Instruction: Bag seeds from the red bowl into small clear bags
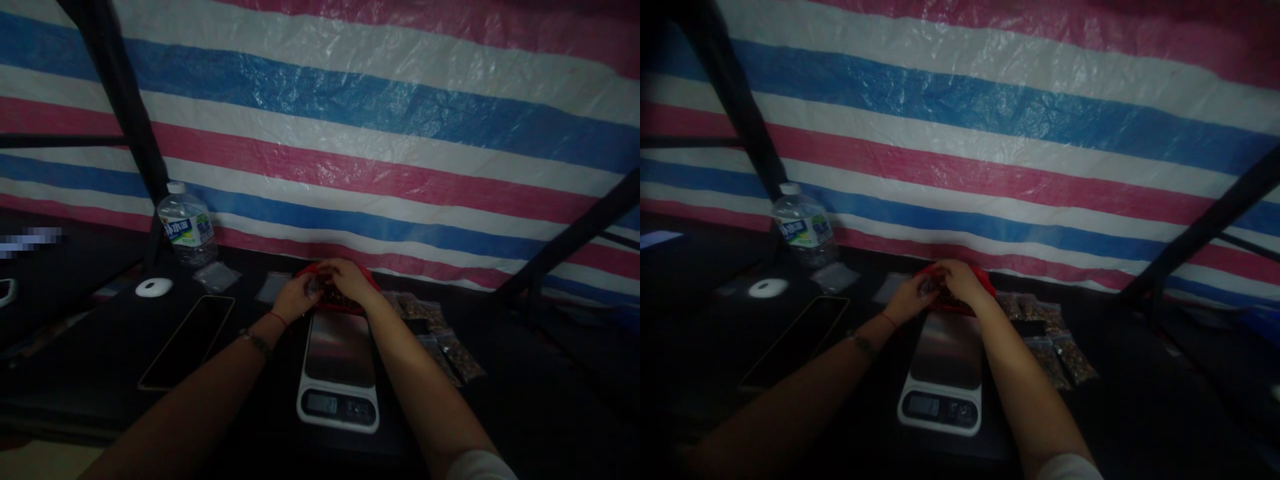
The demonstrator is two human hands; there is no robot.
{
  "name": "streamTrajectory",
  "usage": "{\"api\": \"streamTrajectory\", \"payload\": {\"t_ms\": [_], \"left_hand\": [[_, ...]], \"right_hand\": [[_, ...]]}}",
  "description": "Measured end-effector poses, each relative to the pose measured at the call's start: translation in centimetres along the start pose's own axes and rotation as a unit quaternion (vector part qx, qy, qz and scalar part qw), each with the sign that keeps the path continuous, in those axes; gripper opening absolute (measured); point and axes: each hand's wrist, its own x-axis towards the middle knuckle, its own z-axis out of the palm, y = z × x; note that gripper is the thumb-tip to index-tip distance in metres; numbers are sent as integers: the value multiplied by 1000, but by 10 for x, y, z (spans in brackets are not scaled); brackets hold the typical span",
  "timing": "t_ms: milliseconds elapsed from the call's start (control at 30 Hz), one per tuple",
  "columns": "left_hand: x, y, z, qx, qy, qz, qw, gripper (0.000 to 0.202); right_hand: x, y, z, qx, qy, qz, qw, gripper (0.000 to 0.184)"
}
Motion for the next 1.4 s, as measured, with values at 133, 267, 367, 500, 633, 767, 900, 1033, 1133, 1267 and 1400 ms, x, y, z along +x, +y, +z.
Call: {"api": "streamTrajectory", "payload": {"t_ms": [133, 267, 367, 500, 633, 767, 900, 1033, 1133, 1267, 1400], "left_hand": [[-2, 3, -3, -26, 53, -6, 998, 42], [-3, 4, -7, -21, 115, -60, 991, 39], [-4, 4, -9, -20, 119, -52, 991, 37], [-5, 5, -10, -8, 113, -40, 993, 37], [-5, 5, -11, -23, 106, -42, 993, 36], [-5, 6, -11, -30, 98, -31, 994, 37], [-5, 4, -8, -28, 58, -5, 998, 37], [-4, 2, -5, 4, 8, -2, 1000, 39], [-3, 2, -4, 19, -1, -4, 1000, 41], [-2, 6, -4, 17, -14, 3, 1000, 37], [-1, 8, -4, 35, -26, 0, 999, 36]], "right_hand": [[-1, -2, -13, -104, -2, 19, 994, 38], [-5, 0, -17, -228, -126, 50, 964, 32], [-7, 5, -8, -264, -198, 70, 941, 26], [-6, 11, 3, -264, -211, 59, 939, 23], [-4, 13, 5, -283, -180, 80, 939, 23], [-3, 15, 1, -287, -162, 95, 940, 28], [-2, 22, -5, -259, -117, 67, 957, 28], [1, 21, -13, -192, -29, 38, 980, 27], [2, 12, -14, -132, 0, 17, 991, 26], [3, 3, -7, -106, -17, -50, 993, 23], [4, 4, -1, -107, -21, -94, 990, 23]]}}
